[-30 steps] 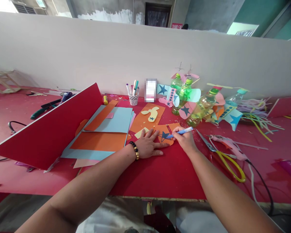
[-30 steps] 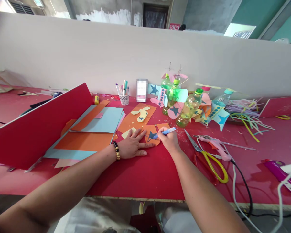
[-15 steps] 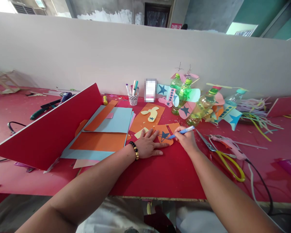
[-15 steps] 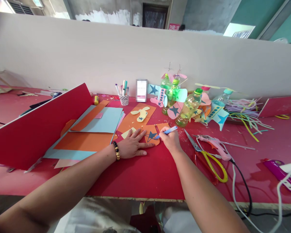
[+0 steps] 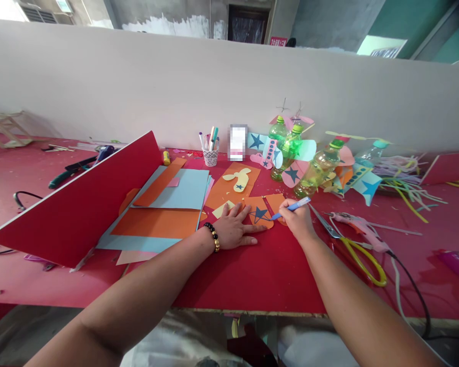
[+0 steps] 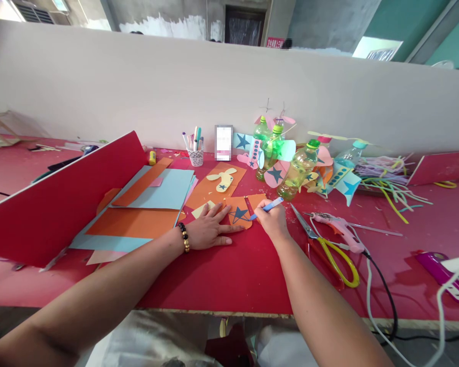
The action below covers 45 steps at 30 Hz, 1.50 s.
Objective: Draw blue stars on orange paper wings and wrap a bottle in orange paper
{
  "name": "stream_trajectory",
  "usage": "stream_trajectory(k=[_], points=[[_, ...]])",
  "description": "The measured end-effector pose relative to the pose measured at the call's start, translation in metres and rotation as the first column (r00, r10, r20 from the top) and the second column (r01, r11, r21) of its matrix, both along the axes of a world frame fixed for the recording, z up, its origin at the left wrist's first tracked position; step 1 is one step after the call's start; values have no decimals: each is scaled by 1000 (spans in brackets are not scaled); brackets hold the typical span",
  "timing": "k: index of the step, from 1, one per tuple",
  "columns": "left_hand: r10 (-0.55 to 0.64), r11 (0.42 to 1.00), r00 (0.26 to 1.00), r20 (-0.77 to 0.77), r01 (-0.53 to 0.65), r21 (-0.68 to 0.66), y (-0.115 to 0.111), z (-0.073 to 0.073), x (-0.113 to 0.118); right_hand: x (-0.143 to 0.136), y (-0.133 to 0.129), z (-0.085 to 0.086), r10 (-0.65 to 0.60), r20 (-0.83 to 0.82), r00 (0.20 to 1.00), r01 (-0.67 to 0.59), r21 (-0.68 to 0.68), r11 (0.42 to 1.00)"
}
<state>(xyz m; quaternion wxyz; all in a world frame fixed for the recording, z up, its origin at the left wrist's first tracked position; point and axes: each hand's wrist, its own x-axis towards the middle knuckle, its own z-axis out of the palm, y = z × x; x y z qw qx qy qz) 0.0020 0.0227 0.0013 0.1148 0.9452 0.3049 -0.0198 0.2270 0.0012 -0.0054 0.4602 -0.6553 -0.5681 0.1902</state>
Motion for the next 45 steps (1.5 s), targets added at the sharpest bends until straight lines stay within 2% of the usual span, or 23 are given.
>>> stream_trajectory(k=[12, 18, 28, 45], points=[[-12, 1000, 1000, 7, 12, -1, 1, -1, 1, 2, 1, -7, 14, -19, 1000, -13, 59, 998], [-3, 1000, 1000, 26, 3, -17, 1, -3, 0, -2, 2, -7, 84, -41, 996, -82, 56, 995], [-3, 1000, 1000, 12, 3, 8, 1, -2, 1, -3, 5, -6, 100, 25, 995, -101, 47, 994], [-6, 1000, 1000, -3, 6, 8, 0, 1, 1, 2, 5, -10, 30, 10, 1000, -30, 20, 999]])
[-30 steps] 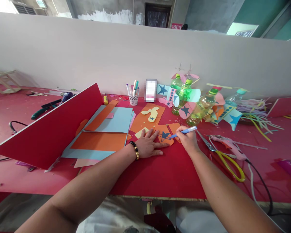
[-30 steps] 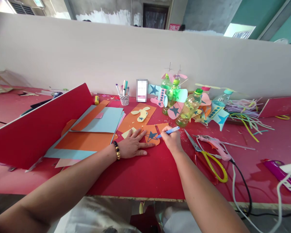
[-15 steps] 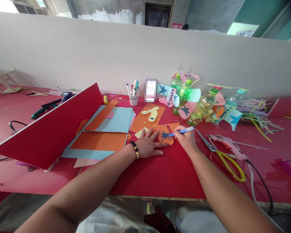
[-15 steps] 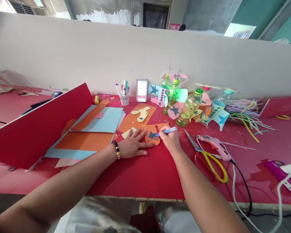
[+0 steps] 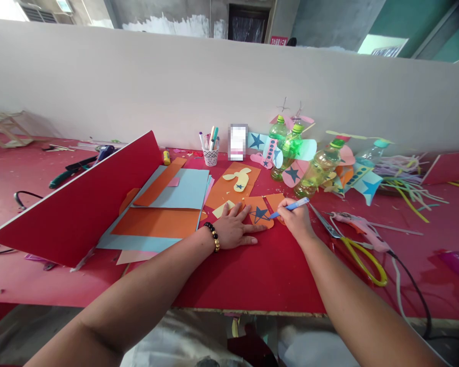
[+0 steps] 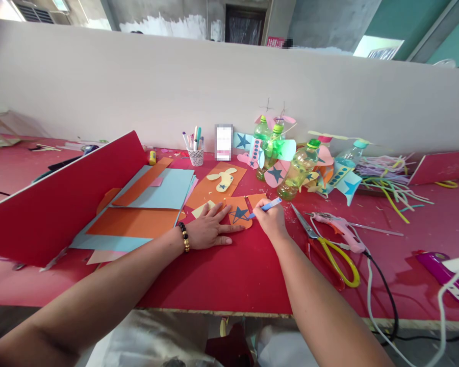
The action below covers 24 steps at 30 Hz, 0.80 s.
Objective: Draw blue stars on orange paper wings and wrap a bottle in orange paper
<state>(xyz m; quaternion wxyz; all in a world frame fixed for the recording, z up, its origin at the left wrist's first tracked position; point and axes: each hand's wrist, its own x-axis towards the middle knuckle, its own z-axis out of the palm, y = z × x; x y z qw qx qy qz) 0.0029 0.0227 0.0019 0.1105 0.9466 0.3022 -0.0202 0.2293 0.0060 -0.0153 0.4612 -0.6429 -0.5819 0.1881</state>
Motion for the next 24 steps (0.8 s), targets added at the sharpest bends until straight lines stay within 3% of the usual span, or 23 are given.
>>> stream_trajectory(k=[19, 24], points=[[0, 1000, 1000, 1, 0, 6, 0, -1, -1, -4, -5, 12, -24, 13, 1000, 24, -7, 1000], [-1, 1000, 1000, 11, 1, 0, 0, -2, -1, -3, -5, 11, -21, -16, 1000, 22, 43, 999]])
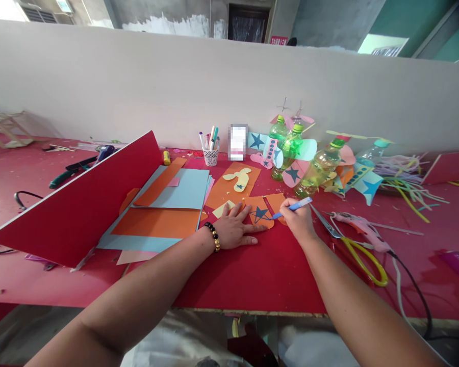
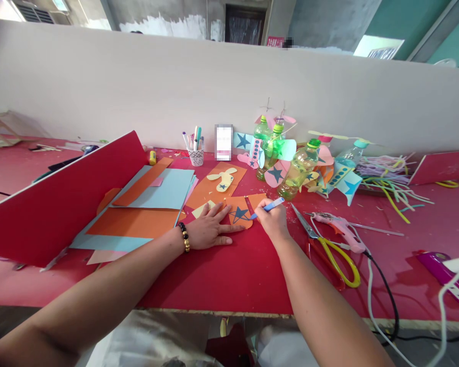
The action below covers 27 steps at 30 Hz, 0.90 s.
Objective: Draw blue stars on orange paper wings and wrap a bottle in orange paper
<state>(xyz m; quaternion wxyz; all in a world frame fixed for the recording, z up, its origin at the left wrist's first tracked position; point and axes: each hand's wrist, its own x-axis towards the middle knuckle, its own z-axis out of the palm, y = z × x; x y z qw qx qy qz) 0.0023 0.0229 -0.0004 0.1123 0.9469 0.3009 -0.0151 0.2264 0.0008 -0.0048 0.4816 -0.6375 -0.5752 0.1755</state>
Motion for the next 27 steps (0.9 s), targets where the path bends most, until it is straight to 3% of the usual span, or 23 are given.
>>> stream_trajectory(k=[4, 27], points=[[3, 1000, 1000, 13, -3, -15, 1, -1, 0, 0, 0, -4, 23, -63, 998, -21, 28, 999], [0, 1000, 1000, 16, 0, -15, 1, 0, 0, -1, 4, -7, 84, 4, 996, -84, -43, 996]])
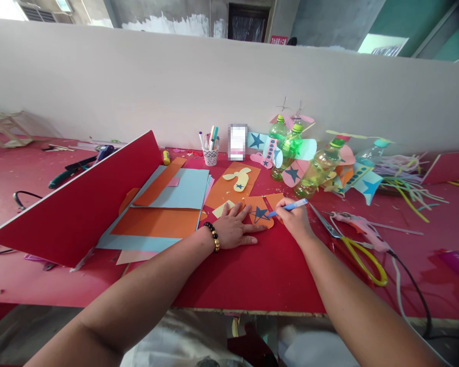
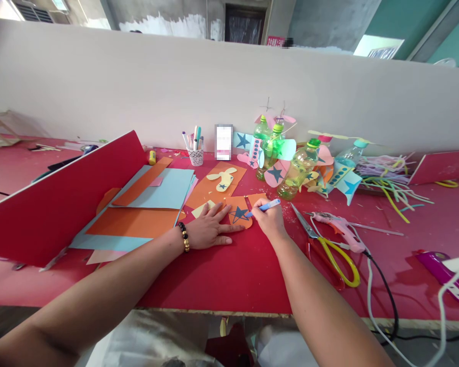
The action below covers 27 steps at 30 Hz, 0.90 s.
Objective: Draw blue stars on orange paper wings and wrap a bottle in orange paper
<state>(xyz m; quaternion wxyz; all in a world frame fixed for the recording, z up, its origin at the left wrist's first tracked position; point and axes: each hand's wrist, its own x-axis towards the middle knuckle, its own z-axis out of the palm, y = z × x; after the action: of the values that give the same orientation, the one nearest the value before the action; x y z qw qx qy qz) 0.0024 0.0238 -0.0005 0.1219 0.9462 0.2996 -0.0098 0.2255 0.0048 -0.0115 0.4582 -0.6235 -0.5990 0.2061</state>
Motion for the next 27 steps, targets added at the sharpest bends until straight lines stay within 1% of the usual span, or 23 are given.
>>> stream_trajectory(k=[5, 13, 27], points=[[3, 1000, 1000, 6, -4, 4, 0, -2, 0, 1, -1, 1, -14, -3, 1000, 13, -9, 1000], [-1, 1000, 1000, -7, 1, 4, -1, 2, 0, 0, -4, 6, -41, 8, 999, 41, -12, 999], [4, 1000, 1000, -7, -4, 12, -1, 1, 0, 0, -2, 4, -47, 8, 999, 47, -11, 999]])
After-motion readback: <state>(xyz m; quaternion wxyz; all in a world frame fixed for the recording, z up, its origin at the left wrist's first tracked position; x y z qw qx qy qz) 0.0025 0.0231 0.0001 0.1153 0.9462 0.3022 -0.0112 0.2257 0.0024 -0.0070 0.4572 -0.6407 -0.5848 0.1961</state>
